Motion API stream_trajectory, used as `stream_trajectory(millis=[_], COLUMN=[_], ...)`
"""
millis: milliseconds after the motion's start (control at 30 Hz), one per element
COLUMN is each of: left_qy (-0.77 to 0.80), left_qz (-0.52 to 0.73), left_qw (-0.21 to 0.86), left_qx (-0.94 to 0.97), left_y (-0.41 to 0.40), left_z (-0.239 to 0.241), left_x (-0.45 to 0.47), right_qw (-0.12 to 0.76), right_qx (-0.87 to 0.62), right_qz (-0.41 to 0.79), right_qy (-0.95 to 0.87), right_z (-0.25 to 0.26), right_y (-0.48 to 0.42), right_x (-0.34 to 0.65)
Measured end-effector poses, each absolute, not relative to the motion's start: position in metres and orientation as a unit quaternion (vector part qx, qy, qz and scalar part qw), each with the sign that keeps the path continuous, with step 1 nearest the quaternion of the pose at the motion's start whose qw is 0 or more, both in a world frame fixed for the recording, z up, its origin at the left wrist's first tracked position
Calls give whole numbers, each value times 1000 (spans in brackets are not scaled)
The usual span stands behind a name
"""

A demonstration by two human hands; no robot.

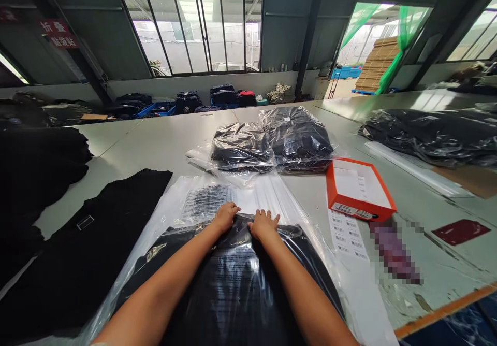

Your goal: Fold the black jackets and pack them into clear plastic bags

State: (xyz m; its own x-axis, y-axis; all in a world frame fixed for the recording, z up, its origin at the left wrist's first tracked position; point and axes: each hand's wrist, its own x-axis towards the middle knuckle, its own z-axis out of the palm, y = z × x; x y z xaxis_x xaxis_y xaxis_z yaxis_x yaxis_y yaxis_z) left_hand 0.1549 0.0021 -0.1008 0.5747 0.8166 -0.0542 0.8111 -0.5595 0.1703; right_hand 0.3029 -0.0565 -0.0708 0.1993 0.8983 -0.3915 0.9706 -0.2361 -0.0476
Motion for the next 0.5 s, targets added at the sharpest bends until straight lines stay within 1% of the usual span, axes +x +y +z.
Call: stream_trajectory(millis=[100,167,300,500], left_qy=[503,508,480,415], left_qz=[5,2,8,20], left_qw=[69,64,63,59], left_qx=[862,859,875,908], left_y=[10,14,20,19], left_z=[-100,-102,-106,-102], left_x=[130,120,113,104], right_qw=[66,61,90,126], right_qx=[745,750,778,778], right_qz=[-154,-146,-160,-178], right_qy=[646,643,601,589], right_z=[-79,-83,-87,-83], right_y=[-46,-41,-37,-44], right_x=[285,275,260,254])
